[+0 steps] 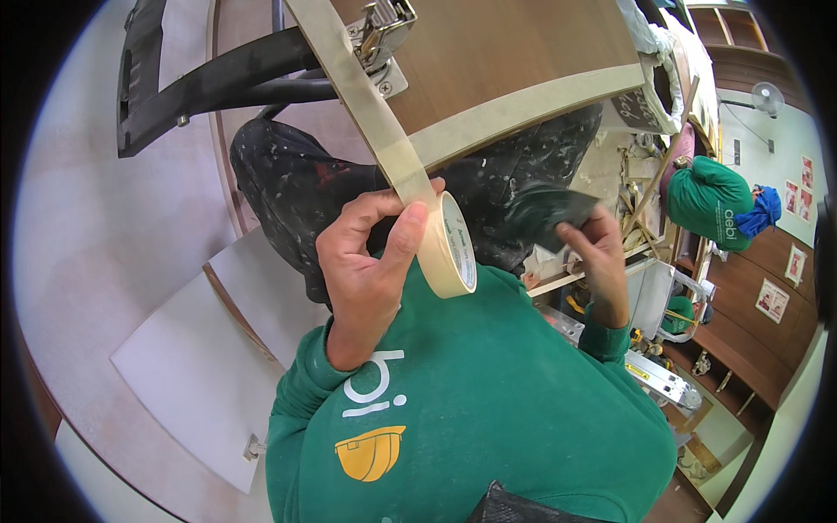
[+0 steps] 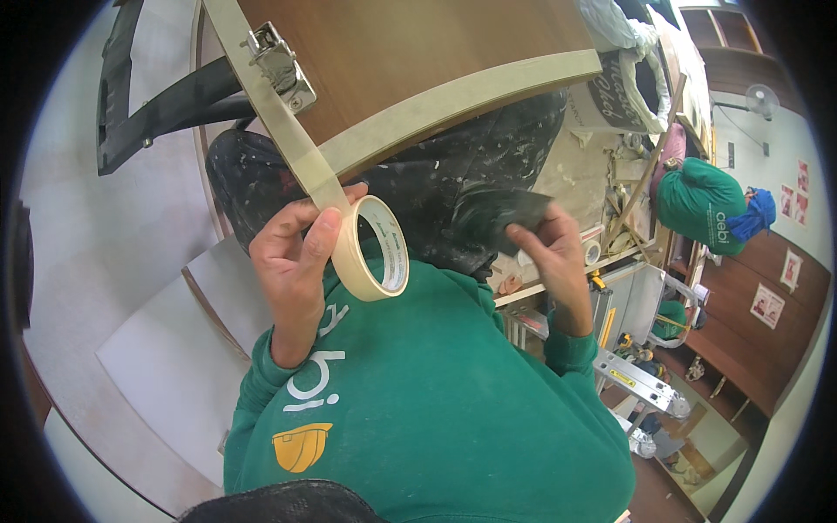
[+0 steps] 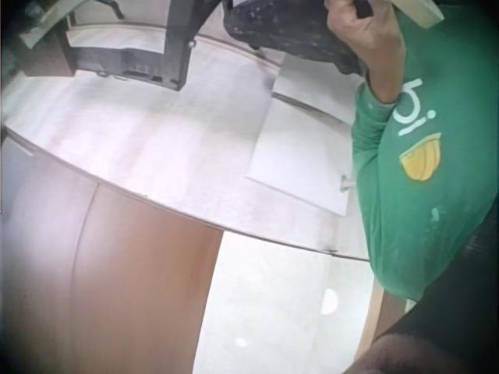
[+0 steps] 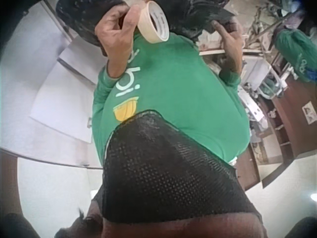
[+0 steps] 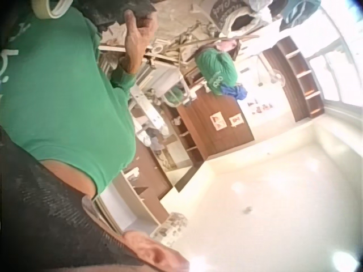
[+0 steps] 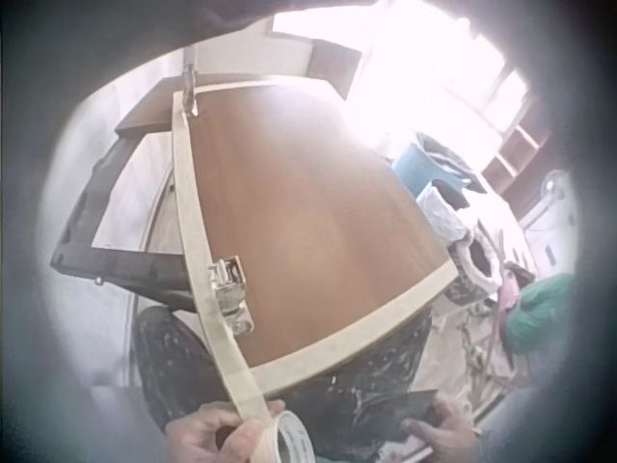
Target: The person applies adhesive edge banding to the edges of a wooden cabinet door. They smooth the tape along the edge, use a scraper to press it down, and trim the excess material.
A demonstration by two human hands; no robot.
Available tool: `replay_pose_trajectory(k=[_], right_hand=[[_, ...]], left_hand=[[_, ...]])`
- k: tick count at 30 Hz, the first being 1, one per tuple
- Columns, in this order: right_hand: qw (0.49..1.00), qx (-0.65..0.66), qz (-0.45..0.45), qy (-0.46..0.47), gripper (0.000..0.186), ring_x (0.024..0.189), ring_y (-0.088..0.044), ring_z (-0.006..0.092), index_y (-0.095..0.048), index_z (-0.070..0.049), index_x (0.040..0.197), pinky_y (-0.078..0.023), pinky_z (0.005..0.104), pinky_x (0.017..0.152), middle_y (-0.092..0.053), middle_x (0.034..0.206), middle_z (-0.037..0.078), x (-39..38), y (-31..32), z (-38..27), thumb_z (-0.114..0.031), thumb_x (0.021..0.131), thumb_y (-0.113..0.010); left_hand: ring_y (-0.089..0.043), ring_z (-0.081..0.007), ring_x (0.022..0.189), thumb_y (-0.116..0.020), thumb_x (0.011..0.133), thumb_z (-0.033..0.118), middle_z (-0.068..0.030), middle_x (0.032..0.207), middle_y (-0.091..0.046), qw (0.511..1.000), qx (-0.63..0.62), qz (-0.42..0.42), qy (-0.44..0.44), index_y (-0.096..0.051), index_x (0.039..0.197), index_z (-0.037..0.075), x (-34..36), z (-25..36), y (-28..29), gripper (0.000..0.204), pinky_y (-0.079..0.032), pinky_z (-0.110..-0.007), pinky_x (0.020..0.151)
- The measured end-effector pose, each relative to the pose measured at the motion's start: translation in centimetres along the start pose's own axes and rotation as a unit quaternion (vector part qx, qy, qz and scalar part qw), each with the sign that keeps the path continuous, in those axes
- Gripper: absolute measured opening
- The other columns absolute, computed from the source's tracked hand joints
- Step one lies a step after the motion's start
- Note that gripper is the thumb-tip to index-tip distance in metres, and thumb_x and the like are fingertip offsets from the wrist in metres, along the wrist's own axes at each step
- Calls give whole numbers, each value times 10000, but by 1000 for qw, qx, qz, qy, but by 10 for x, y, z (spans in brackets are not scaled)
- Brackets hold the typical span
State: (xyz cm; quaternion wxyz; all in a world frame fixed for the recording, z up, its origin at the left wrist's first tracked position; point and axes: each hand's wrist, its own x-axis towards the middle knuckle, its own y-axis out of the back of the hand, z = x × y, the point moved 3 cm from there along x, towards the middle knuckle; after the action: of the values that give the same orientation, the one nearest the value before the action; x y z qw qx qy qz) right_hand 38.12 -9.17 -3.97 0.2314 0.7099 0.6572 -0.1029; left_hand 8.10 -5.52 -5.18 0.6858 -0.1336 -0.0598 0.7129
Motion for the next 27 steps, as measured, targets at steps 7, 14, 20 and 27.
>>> replay_pose_trajectory(k=[7,14,20,27], right_hand=[[953,261,-89,128,514,1020,-568,193,-456,19,1370,-442,360,934,-599,1102,96,34,-6,-39,-82,902,-642],[815,497,-277,-113,1153,932,-498,220,-69,80,1549,-444,357,787,-506,1133,137,41,-46,-39,-556,834,-713],[821,487,-267,-136,1168,1241,-458,401,-120,82,1541,-430,499,985,-390,1420,311,25,-55,-38,-631,809,-685],[907,327,-251,-83,771,1392,-418,426,-353,92,1474,-352,536,1148,-391,1498,323,22,-37,-51,-363,886,-559]], left_hand=[[-714,-174,907,-638,964,69,-166,927,-747,994,-94,0,58,-670,897,-64,3,3,-3,153,-529,-258,810],[-714,-180,876,-612,995,117,-207,963,-740,997,-59,-2,41,-666,891,-43,5,-1,-5,198,-547,-265,773],[-680,-104,817,-678,958,103,-150,908,-756,997,-58,29,37,-670,819,-51,7,-3,-6,207,-520,-233,741],[-680,-114,849,-688,941,88,-127,952,-754,998,-16,41,35,-720,1018,-74,1,-4,-4,182,-517,-233,797]])
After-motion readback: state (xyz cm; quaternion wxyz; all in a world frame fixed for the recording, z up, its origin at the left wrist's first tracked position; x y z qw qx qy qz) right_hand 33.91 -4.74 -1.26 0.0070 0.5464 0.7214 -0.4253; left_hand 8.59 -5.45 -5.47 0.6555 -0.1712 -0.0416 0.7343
